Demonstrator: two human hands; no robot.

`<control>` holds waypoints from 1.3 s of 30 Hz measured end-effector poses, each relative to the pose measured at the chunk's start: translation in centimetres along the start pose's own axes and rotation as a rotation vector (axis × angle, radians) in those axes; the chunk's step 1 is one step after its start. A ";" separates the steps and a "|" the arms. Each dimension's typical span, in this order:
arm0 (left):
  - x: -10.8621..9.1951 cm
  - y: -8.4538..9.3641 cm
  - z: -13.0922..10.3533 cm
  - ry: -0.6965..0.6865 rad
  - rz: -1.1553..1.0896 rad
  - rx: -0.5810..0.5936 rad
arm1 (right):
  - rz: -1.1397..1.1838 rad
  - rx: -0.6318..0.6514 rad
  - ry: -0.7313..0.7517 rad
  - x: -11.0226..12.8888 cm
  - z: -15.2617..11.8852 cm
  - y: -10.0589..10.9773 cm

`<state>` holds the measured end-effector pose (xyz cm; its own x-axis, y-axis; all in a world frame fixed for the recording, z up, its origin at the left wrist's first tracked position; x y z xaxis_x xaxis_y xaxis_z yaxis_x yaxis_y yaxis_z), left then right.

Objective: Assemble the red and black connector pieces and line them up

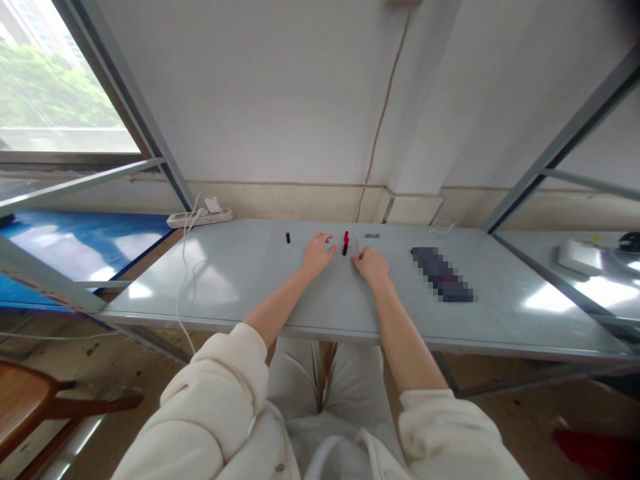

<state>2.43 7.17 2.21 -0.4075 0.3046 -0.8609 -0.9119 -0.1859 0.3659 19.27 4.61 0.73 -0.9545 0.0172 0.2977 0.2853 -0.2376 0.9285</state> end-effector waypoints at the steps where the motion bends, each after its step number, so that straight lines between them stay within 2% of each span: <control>1: 0.0 1.2 0.0 -0.001 -0.039 -0.046 | -0.009 0.009 -0.004 0.1 -0.1 0.1; 4: 0.9 4.9 -0.3 0.055 -0.133 -0.260 | -0.005 0.026 0.018 0.7 -0.2 0.3; 6: 2.2 6.5 -0.4 0.128 -0.200 -0.377 | 0.029 0.023 0.076 1.5 -0.2 0.4; 8: 3.9 6.9 -0.1 0.231 -0.264 -0.391 | 0.065 0.009 0.173 2.6 -0.2 0.5; 11: 6.3 6.5 0.4 0.423 -0.432 -0.352 | 0.094 -0.018 0.319 4.1 -0.5 0.6; 14: 6.9 6.4 0.6 0.511 -0.594 -0.348 | 0.134 -0.039 0.407 5.0 -0.9 0.5; 17: 5.9 6.0 0.6 0.494 -0.684 -0.251 | 0.231 -0.080 0.442 5.6 -1.2 0.7; 24: 2.8 3.9 -0.5 0.369 -0.653 -0.004 | 0.425 -0.140 0.471 6.3 -1.1 0.6; 31: 0.7 1.9 -1.4 0.262 -0.705 0.301 | 0.564 -0.173 0.398 6.2 -1.3 1.1; 35: 0.2 1.5 -1.6 0.221 -0.687 0.385 | 0.605 -0.191 0.363 6.0 -1.4 1.7; 39: 0.0 1.5 -1.7 0.193 -0.693 0.399 | 0.672 -0.202 0.374 6.1 -1.4 2.0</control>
<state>1.19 5.27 2.17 0.2371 0.0553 -0.9699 -0.9169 0.3427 -0.2046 13.87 2.92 4.07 -0.5594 -0.5110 0.6526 0.8235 -0.2533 0.5076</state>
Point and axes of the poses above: each hand's wrist, its own z-axis towards the middle knuckle, its own y-axis out of the back of the hand, x = y × z, the point moved 6 cm from there along z, towards the middle knuckle, and after that the axes turned 7 degrees about y, right-handed, at the moved point
